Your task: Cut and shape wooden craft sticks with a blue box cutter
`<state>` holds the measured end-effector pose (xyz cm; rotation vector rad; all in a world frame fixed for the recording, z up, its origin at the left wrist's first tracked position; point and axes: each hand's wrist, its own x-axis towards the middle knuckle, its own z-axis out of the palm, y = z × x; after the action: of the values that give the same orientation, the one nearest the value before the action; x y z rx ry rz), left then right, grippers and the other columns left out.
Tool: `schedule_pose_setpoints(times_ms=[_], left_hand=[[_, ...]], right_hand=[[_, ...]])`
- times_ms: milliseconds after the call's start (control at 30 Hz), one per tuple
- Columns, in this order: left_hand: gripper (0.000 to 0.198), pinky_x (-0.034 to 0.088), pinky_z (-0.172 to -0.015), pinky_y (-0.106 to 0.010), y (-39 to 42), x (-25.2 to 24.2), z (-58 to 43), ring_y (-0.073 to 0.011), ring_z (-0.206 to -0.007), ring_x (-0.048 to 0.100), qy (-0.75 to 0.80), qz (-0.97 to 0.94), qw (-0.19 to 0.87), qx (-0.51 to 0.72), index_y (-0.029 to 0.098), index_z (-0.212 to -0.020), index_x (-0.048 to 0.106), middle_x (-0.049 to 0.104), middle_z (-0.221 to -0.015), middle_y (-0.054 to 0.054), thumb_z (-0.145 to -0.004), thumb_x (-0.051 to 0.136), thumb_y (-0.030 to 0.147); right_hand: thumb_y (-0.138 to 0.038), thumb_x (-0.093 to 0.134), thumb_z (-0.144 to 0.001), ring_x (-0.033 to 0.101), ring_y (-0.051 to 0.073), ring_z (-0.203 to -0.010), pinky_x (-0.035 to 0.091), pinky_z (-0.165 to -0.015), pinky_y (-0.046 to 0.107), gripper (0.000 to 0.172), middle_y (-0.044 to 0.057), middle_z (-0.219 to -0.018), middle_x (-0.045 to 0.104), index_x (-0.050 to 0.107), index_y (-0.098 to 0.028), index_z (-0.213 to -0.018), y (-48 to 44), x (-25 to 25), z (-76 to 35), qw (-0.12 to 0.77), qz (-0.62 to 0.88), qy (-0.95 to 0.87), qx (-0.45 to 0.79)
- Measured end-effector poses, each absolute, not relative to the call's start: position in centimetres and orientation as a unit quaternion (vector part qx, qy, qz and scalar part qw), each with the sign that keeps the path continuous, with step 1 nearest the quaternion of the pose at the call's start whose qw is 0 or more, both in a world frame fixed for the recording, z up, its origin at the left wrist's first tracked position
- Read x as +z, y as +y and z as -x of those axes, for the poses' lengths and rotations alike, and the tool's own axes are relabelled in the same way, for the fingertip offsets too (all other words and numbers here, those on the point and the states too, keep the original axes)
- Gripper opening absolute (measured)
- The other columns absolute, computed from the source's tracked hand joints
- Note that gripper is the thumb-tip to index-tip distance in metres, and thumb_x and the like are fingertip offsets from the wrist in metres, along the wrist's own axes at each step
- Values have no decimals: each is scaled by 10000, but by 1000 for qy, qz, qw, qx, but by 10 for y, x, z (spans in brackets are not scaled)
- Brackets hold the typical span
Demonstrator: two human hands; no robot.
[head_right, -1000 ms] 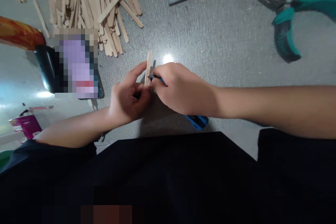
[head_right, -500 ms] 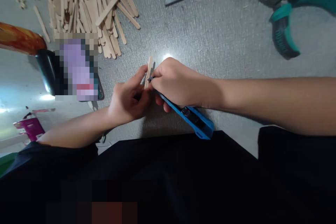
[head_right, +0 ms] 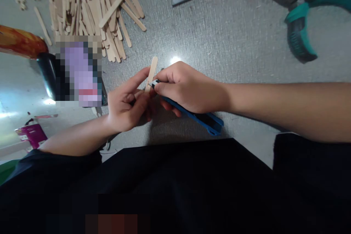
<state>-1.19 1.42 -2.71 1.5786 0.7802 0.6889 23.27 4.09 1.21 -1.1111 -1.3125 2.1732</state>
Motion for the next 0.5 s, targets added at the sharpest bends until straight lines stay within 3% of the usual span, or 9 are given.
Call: schedule_pose_setpoints(times_ms=[367, 500], left_hand=[[584, 565, -517, -231, 13, -41, 15, -80, -458, 513, 346, -767, 437, 317, 275, -1789, 472, 566, -617, 103, -1211, 530, 337], [584, 511, -490, -221, 13, -38, 11, -81, -462, 526, 334, -802, 368, 330, 280, -1778, 493, 603, -643, 90, -1195, 521, 271]], right_hand=[[-167, 680, -1140, 636, 108, -452, 430, -461, 247, 405, -11, -619, 698, 661, -198, -737, 40, 16, -231, 152, 439, -504, 727], [-143, 659, -1139, 651, 114, -452, 436, -472, 252, 401, -15, -604, 694, 673, -196, -742, 39, 17, -229, 131, 466, -508, 713]])
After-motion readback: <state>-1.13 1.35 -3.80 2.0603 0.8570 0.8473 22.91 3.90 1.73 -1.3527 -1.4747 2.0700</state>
